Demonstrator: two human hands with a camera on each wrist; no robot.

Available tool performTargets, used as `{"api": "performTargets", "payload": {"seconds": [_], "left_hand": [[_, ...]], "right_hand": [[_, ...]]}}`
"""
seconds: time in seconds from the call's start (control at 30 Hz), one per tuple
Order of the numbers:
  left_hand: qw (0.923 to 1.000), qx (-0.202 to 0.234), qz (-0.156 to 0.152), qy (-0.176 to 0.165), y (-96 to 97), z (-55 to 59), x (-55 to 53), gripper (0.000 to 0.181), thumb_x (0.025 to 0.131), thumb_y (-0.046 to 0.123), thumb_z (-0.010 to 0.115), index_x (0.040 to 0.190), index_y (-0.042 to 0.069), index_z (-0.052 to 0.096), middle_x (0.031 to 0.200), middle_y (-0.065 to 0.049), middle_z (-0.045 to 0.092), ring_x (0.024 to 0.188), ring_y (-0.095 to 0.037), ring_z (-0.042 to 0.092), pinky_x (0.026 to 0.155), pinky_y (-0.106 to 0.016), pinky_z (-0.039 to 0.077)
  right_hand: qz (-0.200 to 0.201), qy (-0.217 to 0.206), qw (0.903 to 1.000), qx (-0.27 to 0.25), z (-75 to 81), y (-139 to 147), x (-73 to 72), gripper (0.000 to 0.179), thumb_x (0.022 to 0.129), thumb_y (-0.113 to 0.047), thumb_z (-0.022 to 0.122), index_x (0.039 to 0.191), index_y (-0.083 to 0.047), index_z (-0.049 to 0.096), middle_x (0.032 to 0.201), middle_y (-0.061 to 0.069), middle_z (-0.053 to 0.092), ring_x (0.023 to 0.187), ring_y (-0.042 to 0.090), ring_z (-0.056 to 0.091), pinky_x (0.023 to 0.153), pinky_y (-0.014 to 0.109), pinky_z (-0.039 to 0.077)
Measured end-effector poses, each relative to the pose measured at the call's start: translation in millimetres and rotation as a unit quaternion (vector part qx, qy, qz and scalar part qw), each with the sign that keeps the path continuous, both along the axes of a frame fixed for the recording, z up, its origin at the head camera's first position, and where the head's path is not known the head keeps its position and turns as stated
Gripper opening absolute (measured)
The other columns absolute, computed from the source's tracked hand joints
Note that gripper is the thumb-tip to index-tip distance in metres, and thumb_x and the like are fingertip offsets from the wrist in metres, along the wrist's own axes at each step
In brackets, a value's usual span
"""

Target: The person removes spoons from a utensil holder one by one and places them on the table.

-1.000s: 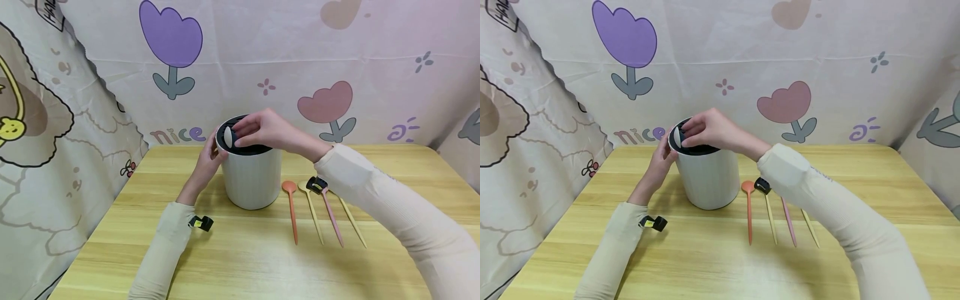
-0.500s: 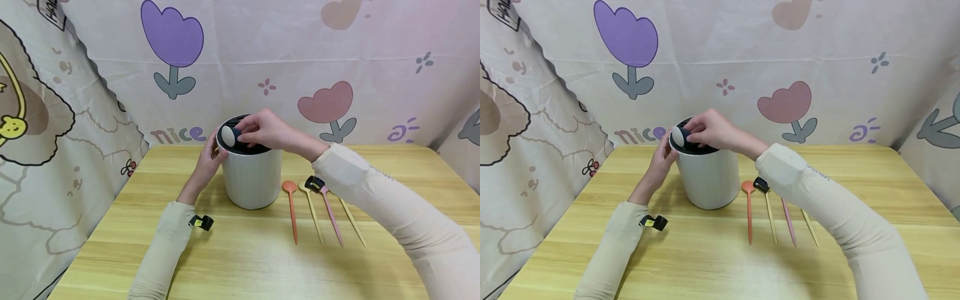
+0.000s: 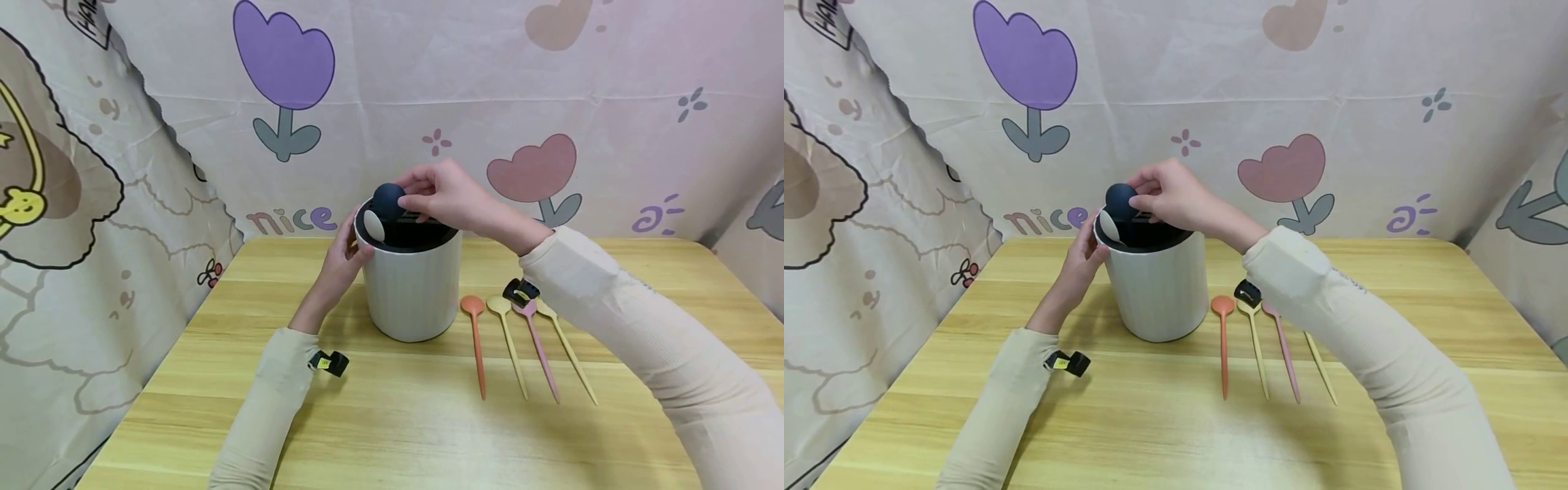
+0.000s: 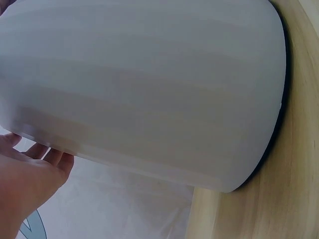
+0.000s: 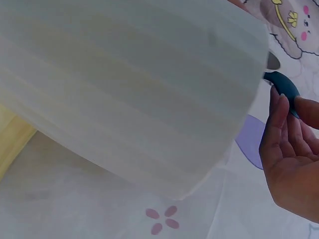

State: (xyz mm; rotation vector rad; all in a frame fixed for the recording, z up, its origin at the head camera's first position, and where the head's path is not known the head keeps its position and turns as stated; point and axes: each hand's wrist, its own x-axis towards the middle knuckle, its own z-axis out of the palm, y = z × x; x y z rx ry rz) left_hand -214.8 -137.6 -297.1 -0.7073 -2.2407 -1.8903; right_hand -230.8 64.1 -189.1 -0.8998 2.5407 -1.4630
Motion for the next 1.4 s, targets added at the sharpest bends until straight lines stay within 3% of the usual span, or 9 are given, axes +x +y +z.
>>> {"api": "performTargets", "payload": {"seconds": [0.3,0.6,0.87,1.03,1.13,1.3,1.4], "left_hand": [[1.0000,-0.005,0.005,-0.004,-1.9,-1.5,1.5,0.112,0.065,0.072,0.054,0.144,0.003,0.014,0.145,-0.014,0.022,0.128,-0.026,0.028,0.104,-0.041,0.023],[0.9998,-0.017,-0.005,0.003,0.9,-1.2,-0.7,0.110,0.067,0.072,0.053,0.145,0.004,0.014,0.145,-0.014,0.023,0.128,-0.027,0.028,0.104,-0.041,0.025],[0.9997,-0.024,0.002,0.000,-0.4,-0.1,-0.2,0.112,0.065,0.073,0.053,0.144,0.004,0.014,0.144,-0.015,0.025,0.127,-0.027,0.030,0.103,-0.041,0.025],[0.9997,-0.021,0.008,0.004,-5.2,-14.9,-12.3,0.106,0.067,0.072,0.054,0.145,0.012,0.017,0.144,-0.008,0.027,0.126,-0.021,0.031,0.103,-0.038,0.027],[0.9999,-0.015,0.005,0.005,-6.2,-17.8,-15.1,0.105,0.067,0.071,0.055,0.145,0.013,0.017,0.144,-0.007,0.027,0.126,-0.021,0.031,0.103,-0.038,0.027],[0.9999,-0.010,0.001,0.009,-1.4,-1.6,-1.8,0.113,0.065,0.072,0.054,0.144,0.003,0.015,0.143,-0.016,0.025,0.127,-0.027,0.030,0.104,-0.041,0.025],[0.9999,-0.008,-0.001,0.011,0.0,-0.2,-1.1,0.114,0.065,0.073,0.054,0.144,0.001,0.015,0.142,-0.018,0.026,0.126,-0.028,0.030,0.103,-0.041,0.026]], "right_hand": [[-0.017,0.017,0.9995,-0.019,15.5,3.3,3.6,0.025,0.086,-0.004,0.061,0.111,0.001,0.061,0.097,0.013,0.065,0.081,0.022,0.062,0.066,0.031,0.052],[-0.029,0.033,0.9930,-0.110,38.5,21.0,15.3,0.023,0.083,0.001,0.062,0.106,0.005,0.061,0.088,0.012,0.066,0.076,0.020,0.062,0.063,0.028,0.051],[-0.034,0.053,0.9910,-0.118,49.7,26.0,22.6,0.022,0.084,-0.001,0.063,0.106,0.004,0.061,0.085,0.011,0.065,0.071,0.021,0.061,0.064,0.027,0.050],[-0.001,0.032,0.9769,-0.211,53.3,27.3,27.3,0.019,0.082,0.007,0.061,0.101,0.009,0.061,0.084,0.016,0.064,0.067,0.023,0.059,0.061,0.027,0.049],[0.009,0.048,0.9683,-0.245,58.5,29.8,33.2,0.018,0.081,0.007,0.062,0.099,0.008,0.063,0.085,0.018,0.064,0.065,0.025,0.058,0.060,0.027,0.048],[-0.006,0.089,0.9649,-0.247,66.0,35.1,39.1,0.025,0.081,0.002,0.065,0.106,0.000,0.064,0.088,0.019,0.064,0.069,0.027,0.060,0.059,0.027,0.049],[-0.010,0.079,0.9644,-0.252,64.0,38.9,41.2,0.030,0.081,0.001,0.065,0.110,-0.002,0.063,0.090,0.019,0.064,0.073,0.028,0.059,0.058,0.027,0.049]]}}
